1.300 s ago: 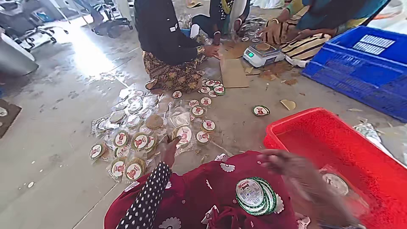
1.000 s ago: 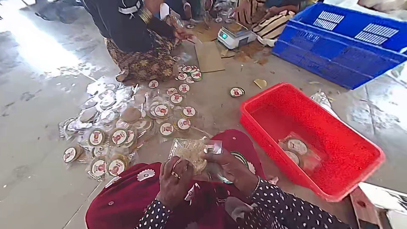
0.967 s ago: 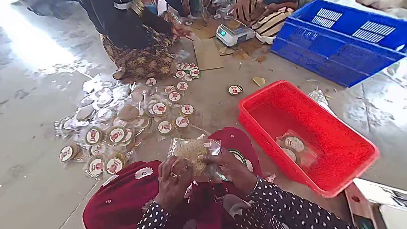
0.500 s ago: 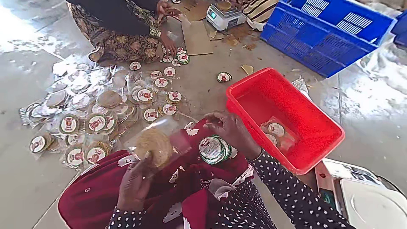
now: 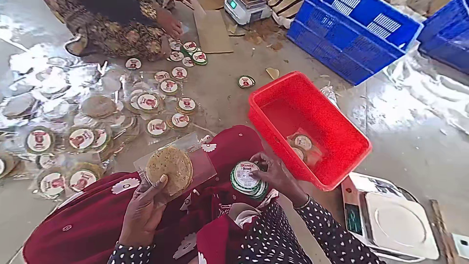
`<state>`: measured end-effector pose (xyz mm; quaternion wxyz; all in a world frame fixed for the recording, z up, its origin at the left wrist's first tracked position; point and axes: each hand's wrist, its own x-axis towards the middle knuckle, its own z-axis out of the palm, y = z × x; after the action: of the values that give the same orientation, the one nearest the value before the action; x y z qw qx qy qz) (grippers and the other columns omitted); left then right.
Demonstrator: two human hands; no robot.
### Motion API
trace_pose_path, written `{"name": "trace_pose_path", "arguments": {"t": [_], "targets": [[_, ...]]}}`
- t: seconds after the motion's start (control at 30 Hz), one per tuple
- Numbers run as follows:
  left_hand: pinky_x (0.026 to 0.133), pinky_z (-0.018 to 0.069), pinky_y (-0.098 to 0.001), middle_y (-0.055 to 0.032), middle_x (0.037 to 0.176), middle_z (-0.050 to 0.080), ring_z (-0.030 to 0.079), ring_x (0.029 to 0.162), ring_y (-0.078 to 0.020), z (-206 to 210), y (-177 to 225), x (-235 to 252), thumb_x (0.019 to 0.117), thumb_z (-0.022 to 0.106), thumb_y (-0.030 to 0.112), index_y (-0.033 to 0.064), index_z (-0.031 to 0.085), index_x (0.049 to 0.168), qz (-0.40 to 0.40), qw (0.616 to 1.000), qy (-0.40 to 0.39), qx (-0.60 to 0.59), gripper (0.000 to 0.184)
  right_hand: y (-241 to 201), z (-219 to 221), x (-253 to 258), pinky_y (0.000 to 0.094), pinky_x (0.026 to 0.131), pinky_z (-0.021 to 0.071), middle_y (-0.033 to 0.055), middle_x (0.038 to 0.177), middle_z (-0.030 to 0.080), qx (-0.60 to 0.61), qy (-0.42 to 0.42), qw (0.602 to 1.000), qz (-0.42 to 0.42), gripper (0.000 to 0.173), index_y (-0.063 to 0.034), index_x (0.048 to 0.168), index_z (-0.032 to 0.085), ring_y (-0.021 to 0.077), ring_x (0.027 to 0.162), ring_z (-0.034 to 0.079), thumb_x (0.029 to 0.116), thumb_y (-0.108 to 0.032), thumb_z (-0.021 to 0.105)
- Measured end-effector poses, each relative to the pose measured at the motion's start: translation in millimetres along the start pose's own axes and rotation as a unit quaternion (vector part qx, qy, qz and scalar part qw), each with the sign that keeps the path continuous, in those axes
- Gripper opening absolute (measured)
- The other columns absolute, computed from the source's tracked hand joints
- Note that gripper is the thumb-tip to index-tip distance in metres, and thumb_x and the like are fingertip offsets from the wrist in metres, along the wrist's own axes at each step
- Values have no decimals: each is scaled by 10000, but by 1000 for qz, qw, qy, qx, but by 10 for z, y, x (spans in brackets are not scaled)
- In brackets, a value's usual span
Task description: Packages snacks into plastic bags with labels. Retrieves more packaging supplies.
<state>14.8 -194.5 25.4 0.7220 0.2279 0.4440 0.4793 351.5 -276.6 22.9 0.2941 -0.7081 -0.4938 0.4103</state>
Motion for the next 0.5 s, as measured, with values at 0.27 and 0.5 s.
{"name": "trace_pose_path", "arguments": {"t": [0.27, 0.5], "targets": [[874, 632, -431, -140, 1104, 726, 739, 988, -241, 179, -29, 14, 1006, 498, 11, 7, 554, 1268, 2, 1000, -19, 0, 269, 91, -84, 109, 269, 733, 564, -28, 916, 748, 11, 99, 993, -63, 85, -120, 942, 779, 47, 785, 674, 920, -200, 761], [903, 623, -423, -124, 1147, 716, 726, 1045, -220, 138, -61, -17, 1067, 429, 110, 31, 553, 1294, -21, 1000, -20, -11, 271, -27, -142, 80, 204, 672, 528, -34, 833, 724, 44, 124, 991, -29, 103, -80, 974, 771, -7, 697, 626, 957, -171, 725]]}}
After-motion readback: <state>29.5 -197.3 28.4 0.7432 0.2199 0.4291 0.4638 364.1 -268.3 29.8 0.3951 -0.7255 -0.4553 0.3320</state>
